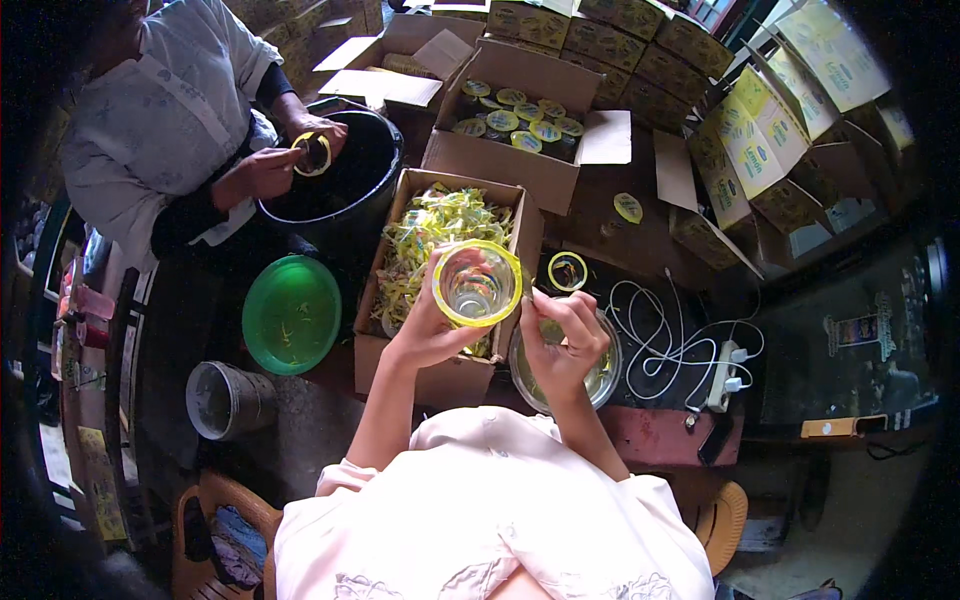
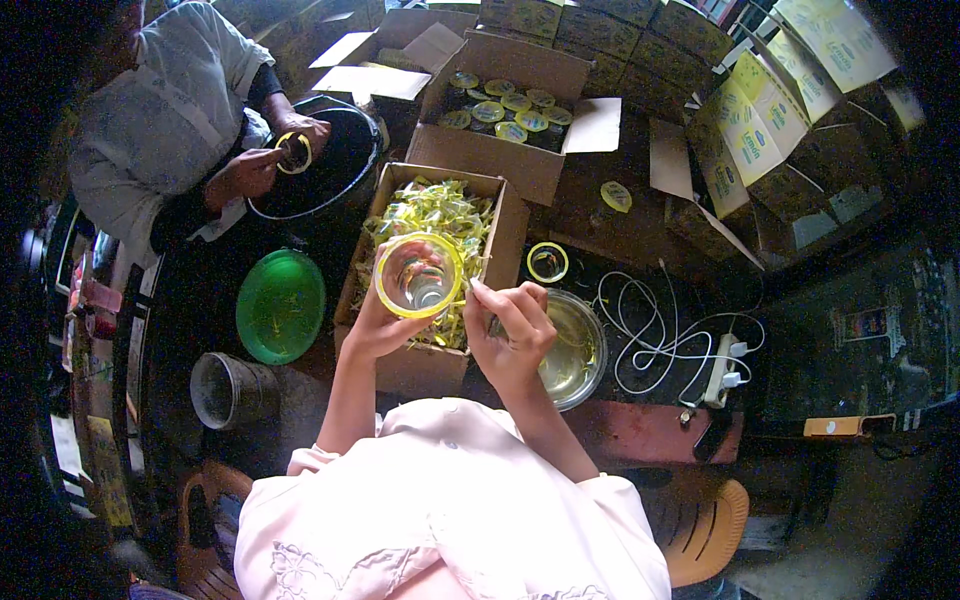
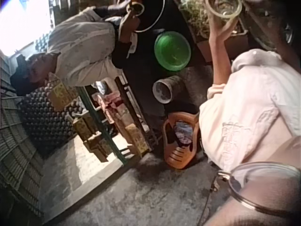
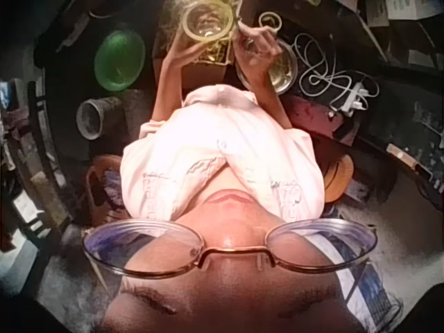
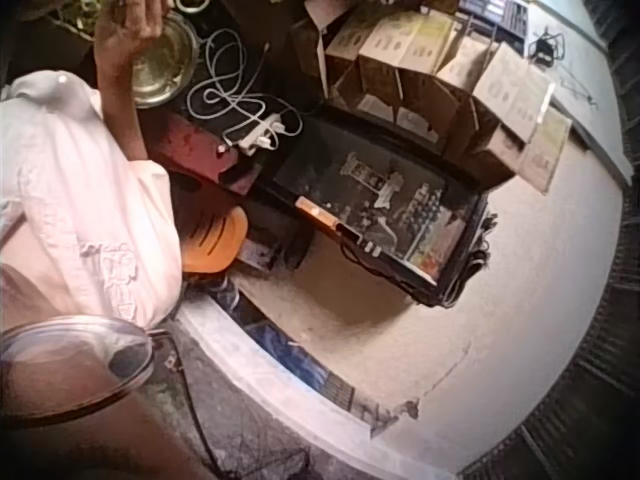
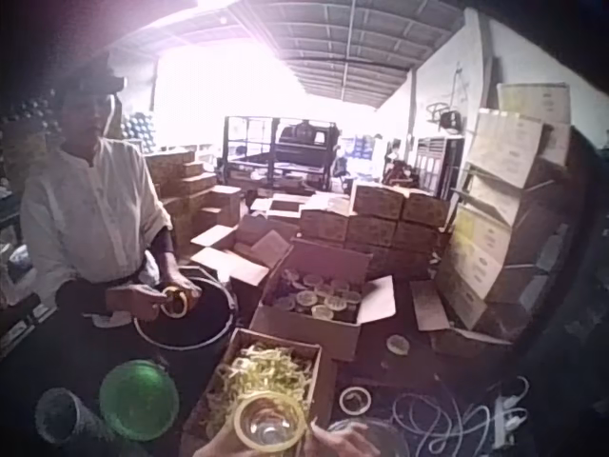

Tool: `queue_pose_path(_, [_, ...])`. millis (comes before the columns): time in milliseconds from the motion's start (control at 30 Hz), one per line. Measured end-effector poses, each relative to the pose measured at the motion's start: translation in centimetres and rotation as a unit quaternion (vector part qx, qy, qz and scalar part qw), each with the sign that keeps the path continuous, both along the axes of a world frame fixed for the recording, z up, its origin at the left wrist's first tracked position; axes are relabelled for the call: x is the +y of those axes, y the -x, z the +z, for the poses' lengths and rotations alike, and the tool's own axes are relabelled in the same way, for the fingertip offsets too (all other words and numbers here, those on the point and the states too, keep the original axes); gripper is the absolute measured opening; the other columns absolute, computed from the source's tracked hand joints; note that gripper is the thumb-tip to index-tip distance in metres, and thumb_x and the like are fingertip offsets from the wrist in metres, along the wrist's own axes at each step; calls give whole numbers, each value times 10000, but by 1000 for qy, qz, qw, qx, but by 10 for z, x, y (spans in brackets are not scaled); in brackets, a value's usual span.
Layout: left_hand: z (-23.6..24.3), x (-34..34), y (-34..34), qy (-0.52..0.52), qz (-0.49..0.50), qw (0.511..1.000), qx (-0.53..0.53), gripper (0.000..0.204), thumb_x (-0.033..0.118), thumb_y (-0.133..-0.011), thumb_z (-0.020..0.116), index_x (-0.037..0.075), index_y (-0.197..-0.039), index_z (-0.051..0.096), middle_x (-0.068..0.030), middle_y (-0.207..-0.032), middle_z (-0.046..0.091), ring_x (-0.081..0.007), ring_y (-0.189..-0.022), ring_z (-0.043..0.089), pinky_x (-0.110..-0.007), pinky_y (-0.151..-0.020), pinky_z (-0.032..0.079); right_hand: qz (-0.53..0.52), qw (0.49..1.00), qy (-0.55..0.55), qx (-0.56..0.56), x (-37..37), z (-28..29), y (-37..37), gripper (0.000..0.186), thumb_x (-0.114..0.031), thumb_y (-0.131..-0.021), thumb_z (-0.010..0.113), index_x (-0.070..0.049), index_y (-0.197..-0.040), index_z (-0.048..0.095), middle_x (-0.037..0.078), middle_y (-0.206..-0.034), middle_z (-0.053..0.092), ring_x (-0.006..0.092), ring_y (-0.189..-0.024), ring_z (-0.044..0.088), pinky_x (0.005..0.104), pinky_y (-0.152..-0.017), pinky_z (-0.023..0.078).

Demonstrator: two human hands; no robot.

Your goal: The person takes a large box from a stack, places it on a table, and begins packing it with small yellow containers while another person assists. The person then picks up a plastic cup, removes the lid, and places the cup into the box with the other containers.

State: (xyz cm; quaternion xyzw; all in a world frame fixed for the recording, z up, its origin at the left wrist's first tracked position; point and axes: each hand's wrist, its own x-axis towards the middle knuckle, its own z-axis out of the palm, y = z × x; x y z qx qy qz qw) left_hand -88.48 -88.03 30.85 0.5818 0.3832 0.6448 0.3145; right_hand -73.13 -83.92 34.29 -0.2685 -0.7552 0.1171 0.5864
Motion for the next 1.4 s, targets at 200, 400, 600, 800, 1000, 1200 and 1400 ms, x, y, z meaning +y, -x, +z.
queue_pose_path(200, [3,-3,4,-8,39,994,101,745,96,-633,701,35,-1209,232,-109,-1097,402,-205,-1030,448,-311,-884,366,-12,1000,-10,-3,-2,-3,1,207,39,-607,664,-75,-776,624,17,-573,534,145,-514,491,250,-562,371])
queue_pose_path(400, [2,-5,3,52,10,995,87,797,116,-626,712,41,-1220,186,-129,-1120,400,-227,-1047,445,-329,-886,368,-12,1000,-2,-14,4,0,2,206,36,-606,666,-75,-776,627,22,-582,540,148,-514,491,256,-567,374])
queue_pose_path(600, [-1,-3,9,25,7,981,190,833,111,-624,707,37,-1253,166,-130,-1134,404,-213,-1050,446,-314,-895,365,2,1000,20,-17,8,-1,2,212,38,-606,658,-73,-786,636,33,-593,554,152,-518,501,253,-569,376])
queue_pose_path(800, [0,0,2,-1,-21,998,62,802,98,-604,728,22,-1227,229,-108,-1116,424,-189,-1024,460,-308,-877,385,25,999,25,1,10,-2,4,217,37,-612,659,-67,-800,633,36,-601,567,147,-520,511,247,-566,378])
queue_pose_path(1000, [-5,3,-5,9,36,999,4,712,108,-586,765,41,-1132,313,-77,-1024,427,-161,-952,491,-285,-810,440,23,999,39,-3,7,-7,3,211,29,-612,670,-75,-793,634,28,-601,567,137,-519,509,243,-561,377])
queue_pose_path(1200, [-2,0,-2,20,0,999,25,641,103,-587,757,41,-1085,358,-61,-1021,409,-162,-966,485,-285,-819,436,16,999,25,-13,9,-7,3,204,34,-607,670,-74,-777,635,27,-597,564,141,-516,509,243,-556,376])
queue_pose_path(1400, [-5,1,4,42,7,998,48,653,93,-566,757,51,-1087,364,-61,-1027,425,-157,-1002,471,-301,-876,405,38,999,33,-19,10,-4,2,176,65,-617,644,-24,-769,629,60,-607,574,150,-534,525,245,-563,379])
